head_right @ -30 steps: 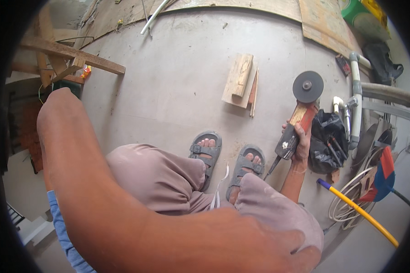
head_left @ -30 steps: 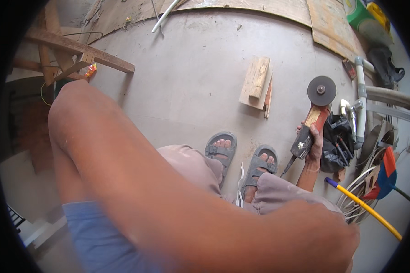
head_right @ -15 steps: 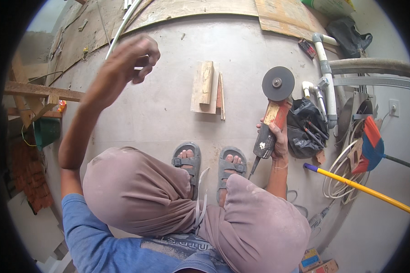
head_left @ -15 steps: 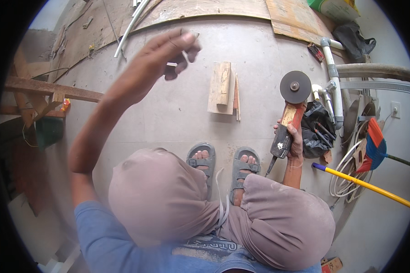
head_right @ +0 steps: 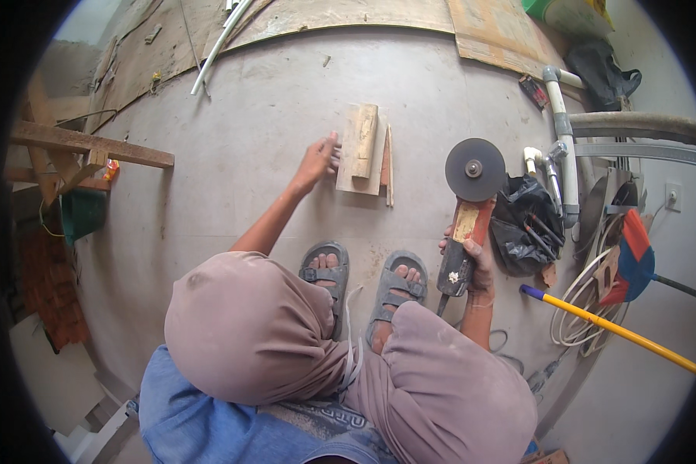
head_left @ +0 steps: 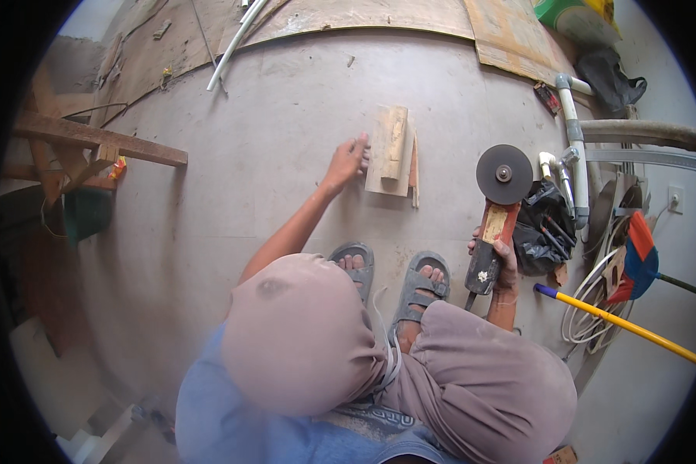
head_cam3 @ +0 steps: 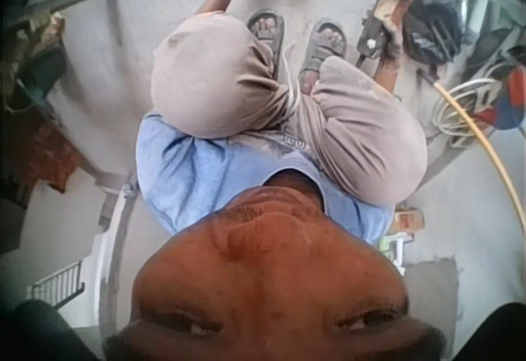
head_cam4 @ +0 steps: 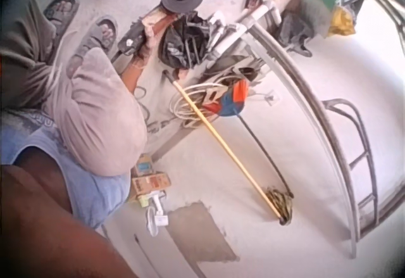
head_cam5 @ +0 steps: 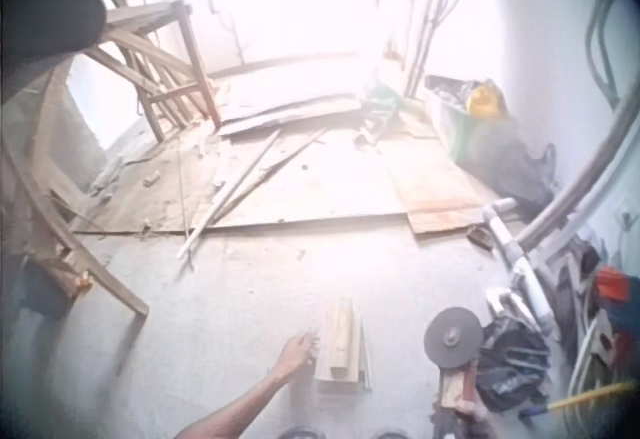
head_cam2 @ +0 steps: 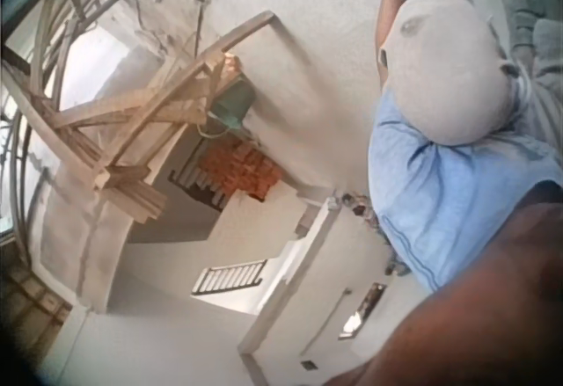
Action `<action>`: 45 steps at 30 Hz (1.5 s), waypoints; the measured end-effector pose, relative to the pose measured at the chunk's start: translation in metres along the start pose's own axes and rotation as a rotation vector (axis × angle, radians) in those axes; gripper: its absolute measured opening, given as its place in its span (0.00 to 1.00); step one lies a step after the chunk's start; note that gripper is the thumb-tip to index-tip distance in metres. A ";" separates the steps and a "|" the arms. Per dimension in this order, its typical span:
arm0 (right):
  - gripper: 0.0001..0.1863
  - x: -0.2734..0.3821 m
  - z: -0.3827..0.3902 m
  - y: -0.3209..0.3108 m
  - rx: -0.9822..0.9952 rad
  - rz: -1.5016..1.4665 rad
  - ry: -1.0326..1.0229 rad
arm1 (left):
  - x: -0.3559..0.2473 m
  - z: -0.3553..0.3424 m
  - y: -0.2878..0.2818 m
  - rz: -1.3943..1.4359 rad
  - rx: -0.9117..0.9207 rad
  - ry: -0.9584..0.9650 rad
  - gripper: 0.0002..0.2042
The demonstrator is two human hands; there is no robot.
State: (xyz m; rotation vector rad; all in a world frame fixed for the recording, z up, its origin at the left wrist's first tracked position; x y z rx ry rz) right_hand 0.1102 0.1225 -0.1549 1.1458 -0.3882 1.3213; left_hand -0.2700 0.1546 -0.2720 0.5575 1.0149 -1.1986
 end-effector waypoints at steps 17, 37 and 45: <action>0.35 -0.018 -0.020 0.019 0.124 -0.057 0.071 | -0.099 0.133 0.093 -1.083 0.157 1.010 0.14; 0.35 -0.034 -0.014 0.023 0.230 -0.370 0.165 | -0.090 0.127 0.032 -0.147 -0.125 0.644 0.06; 0.34 -0.041 -0.024 0.032 0.258 -0.360 0.165 | -0.023 0.237 0.212 0.168 0.891 -0.207 0.26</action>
Point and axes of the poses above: each hand's wrist, its own z-axis away from the middle knuckle, its own y-axis out of the palm, x = y × z, the point moved 9 cm from there along -z, towards the middle knuckle, and after that the axes turned 3 degrees about -x, right-handed, at the moved point
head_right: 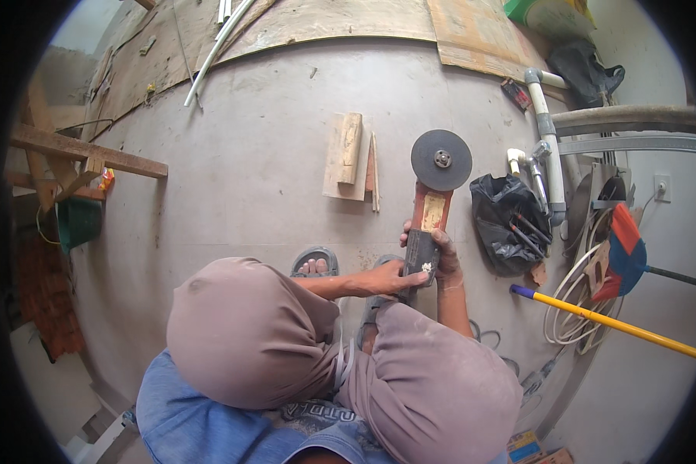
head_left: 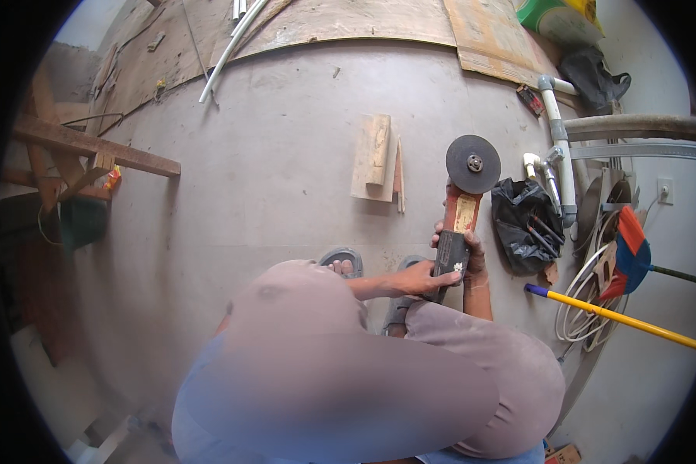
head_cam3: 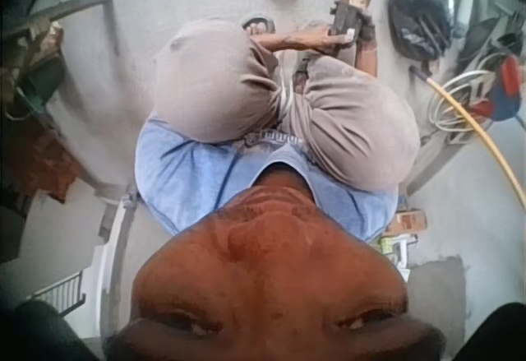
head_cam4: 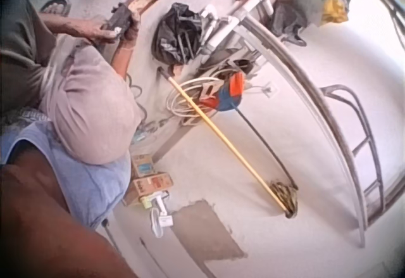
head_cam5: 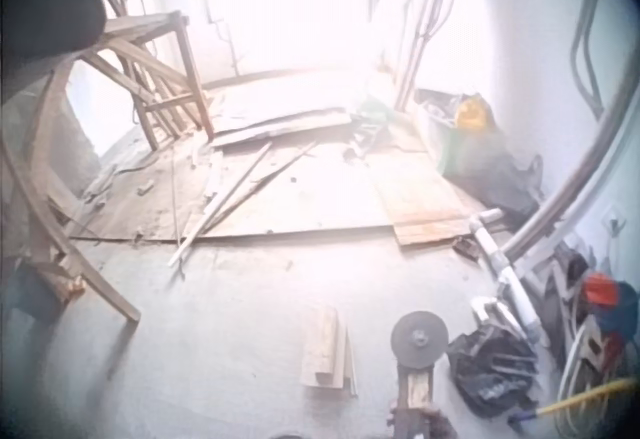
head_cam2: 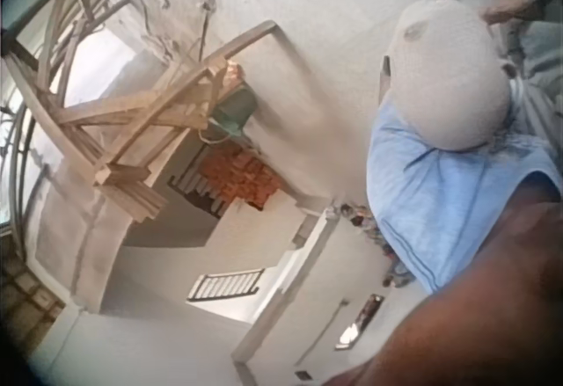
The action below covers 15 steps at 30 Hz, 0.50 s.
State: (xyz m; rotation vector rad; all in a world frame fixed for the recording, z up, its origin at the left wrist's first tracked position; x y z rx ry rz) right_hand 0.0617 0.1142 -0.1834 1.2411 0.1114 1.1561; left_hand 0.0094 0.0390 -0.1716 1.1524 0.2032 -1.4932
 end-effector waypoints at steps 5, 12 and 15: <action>0.35 0.026 -0.006 0.029 -0.067 0.449 -0.008 | -0.005 0.000 -0.002 0.055 -0.167 0.100 0.27; 0.27 0.024 -0.007 -0.015 -0.300 0.438 0.070 | -0.013 0.000 -0.026 -0.454 -0.042 0.177 0.33; 0.26 0.026 0.004 -0.031 -0.353 0.432 0.029 | -0.060 0.036 -0.090 -0.624 -0.487 0.586 0.18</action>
Point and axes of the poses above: each hand's wrist, its own z-axis away from the middle knuckle, its own y-axis out of the palm, x = y × z, the point moved 9 cm from there along -z, towards the middle knuckle, and after that the axes turned 3 degrees about -x, right-handed, at the moved point
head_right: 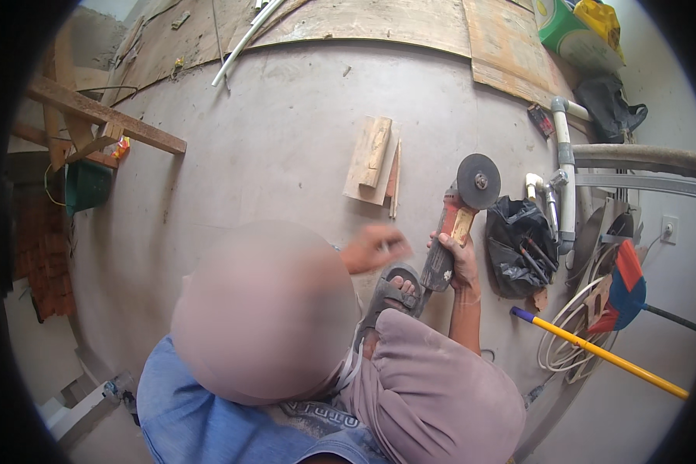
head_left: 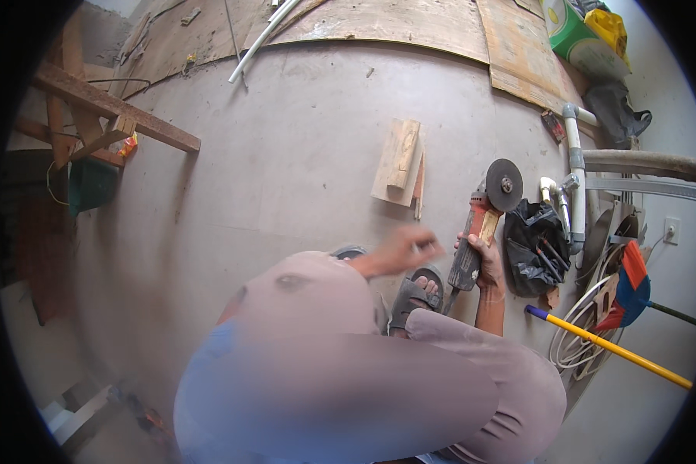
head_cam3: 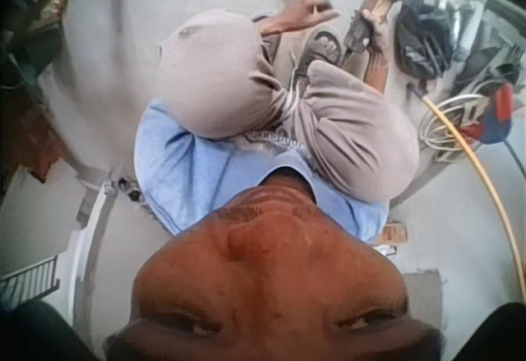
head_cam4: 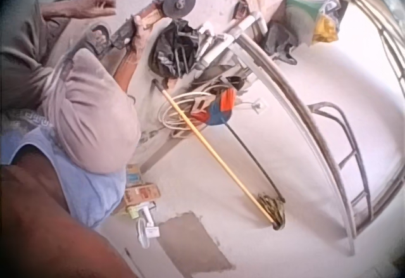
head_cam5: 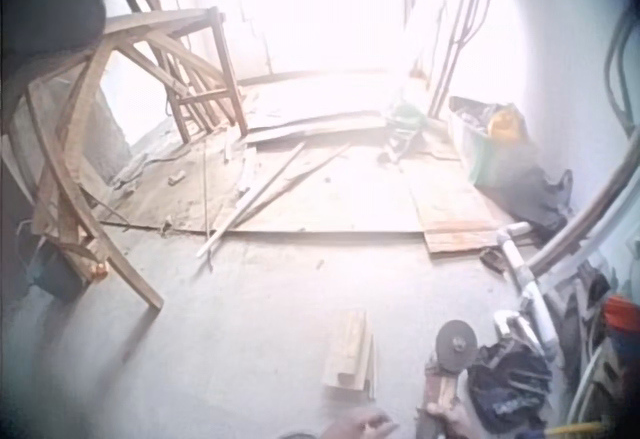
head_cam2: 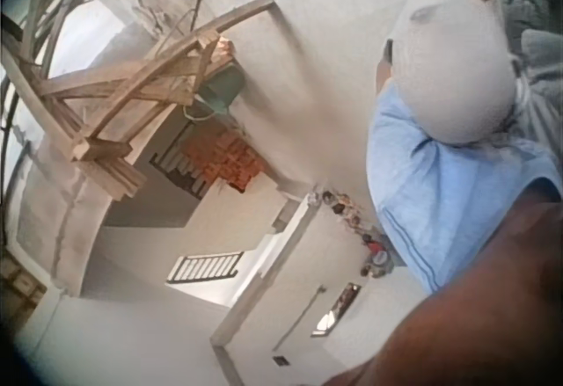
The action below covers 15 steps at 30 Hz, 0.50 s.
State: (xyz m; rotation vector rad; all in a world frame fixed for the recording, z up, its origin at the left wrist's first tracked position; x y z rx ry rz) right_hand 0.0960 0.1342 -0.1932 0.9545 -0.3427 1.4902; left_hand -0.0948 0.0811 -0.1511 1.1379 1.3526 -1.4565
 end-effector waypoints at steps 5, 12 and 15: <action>0.25 -0.011 0.006 -0.003 -0.015 -0.009 -0.006 | 0.074 0.004 -0.146 -0.183 -0.953 -0.073 0.18; 0.23 -0.019 0.006 0.002 0.005 -0.057 0.005 | 0.111 -0.009 -0.092 0.532 -0.388 -0.457 0.18; 0.21 -0.026 0.002 0.001 0.034 -0.010 0.018 | 0.079 -0.026 -0.114 0.730 -0.420 -0.476 0.15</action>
Point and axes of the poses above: each hand's wrist, its own z-axis away from the middle knuckle, its own y-axis out of the palm, x = y × z, the point moved 9 cm from there along -z, towards the middle knuckle, and after that the axes turned 3 degrees about -x, right-handed, at the moved point
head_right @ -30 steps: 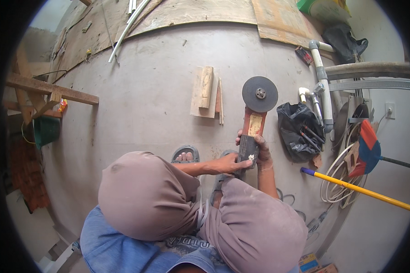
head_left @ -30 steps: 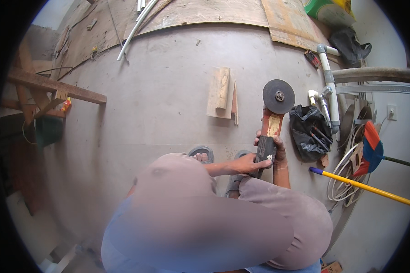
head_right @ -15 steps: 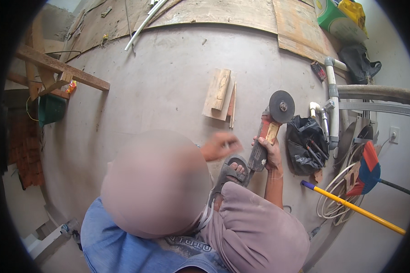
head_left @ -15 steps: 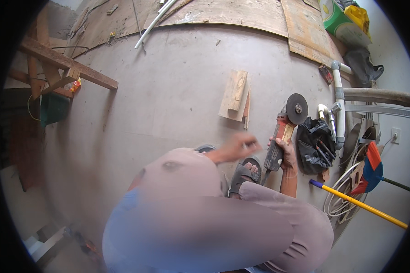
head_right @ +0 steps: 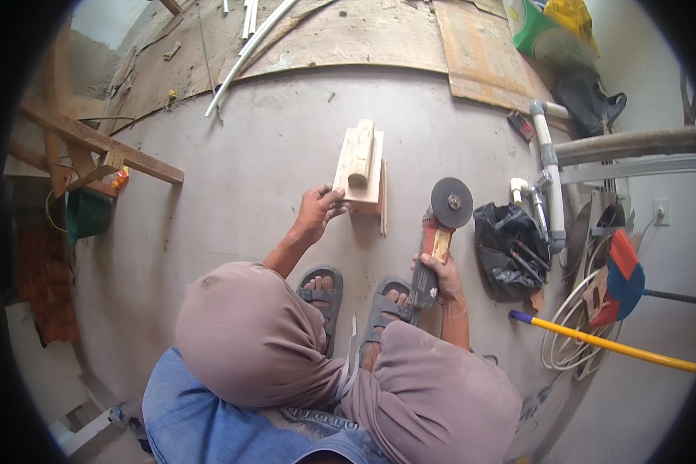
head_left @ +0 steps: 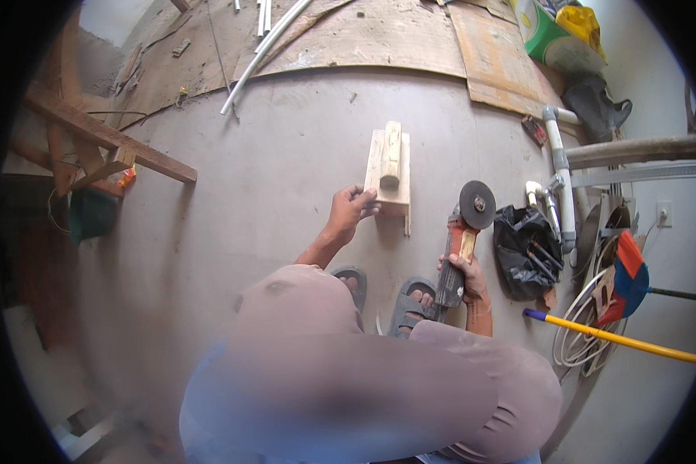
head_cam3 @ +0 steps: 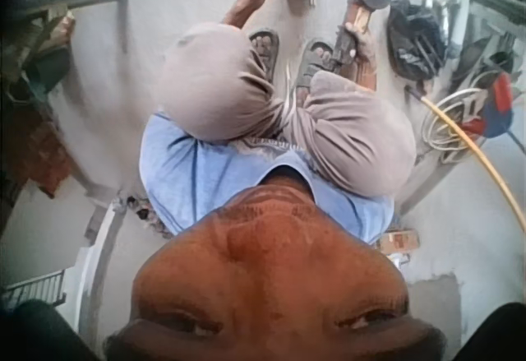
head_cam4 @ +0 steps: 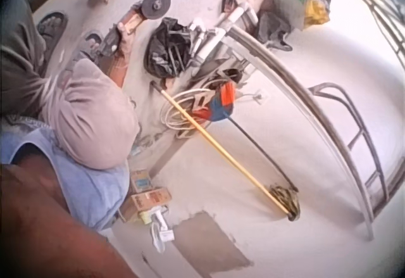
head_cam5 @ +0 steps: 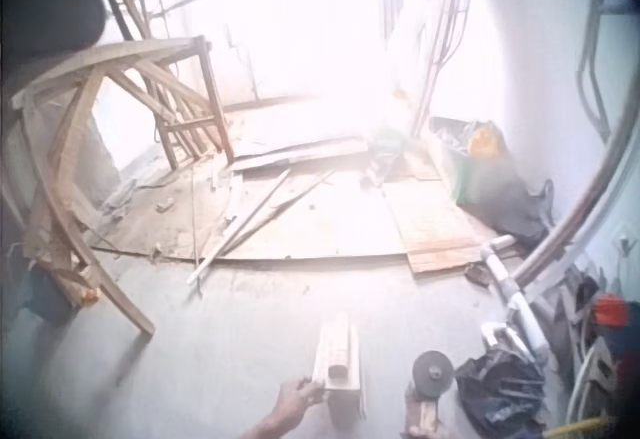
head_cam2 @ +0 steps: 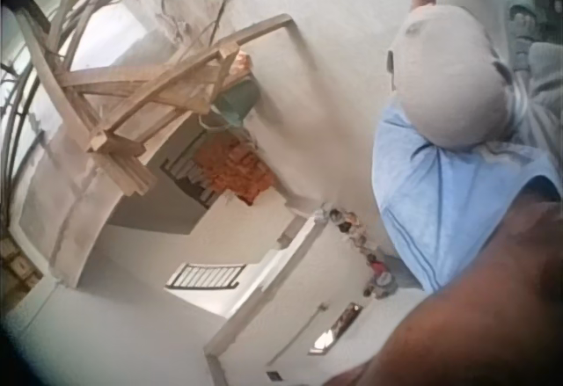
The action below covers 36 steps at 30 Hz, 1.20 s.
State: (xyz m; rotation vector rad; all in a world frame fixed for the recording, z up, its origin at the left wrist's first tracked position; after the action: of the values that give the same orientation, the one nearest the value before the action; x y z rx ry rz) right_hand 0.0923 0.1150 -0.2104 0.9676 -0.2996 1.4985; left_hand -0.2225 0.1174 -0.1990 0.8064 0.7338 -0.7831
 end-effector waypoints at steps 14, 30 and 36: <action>0.21 -0.006 0.003 0.012 0.001 -0.014 -0.022 | -0.104 -0.017 0.031 0.229 0.009 0.099 0.16; 0.23 -0.006 0.005 0.020 0.031 -0.015 -0.005 | -0.091 -0.020 0.024 0.307 -0.006 -0.027 0.20; 0.24 -0.004 0.007 0.021 0.029 -0.004 -0.003 | -0.083 -0.028 0.019 0.322 -0.024 -0.074 0.20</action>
State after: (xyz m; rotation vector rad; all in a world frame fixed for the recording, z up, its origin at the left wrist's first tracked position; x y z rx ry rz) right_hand 0.0749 0.1035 -0.2014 0.9927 -0.2785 1.5020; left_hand -0.2567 0.1756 -0.1395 0.8436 0.5286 -0.5099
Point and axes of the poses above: each hand's wrist, its own z-axis away from the middle knuckle, its own y-axis out of the palm, x = y × z, the point moved 9 cm from there along -z, towards the middle knuckle, and after that the axes turned 3 degrees about -x, right-handed, at the moved point
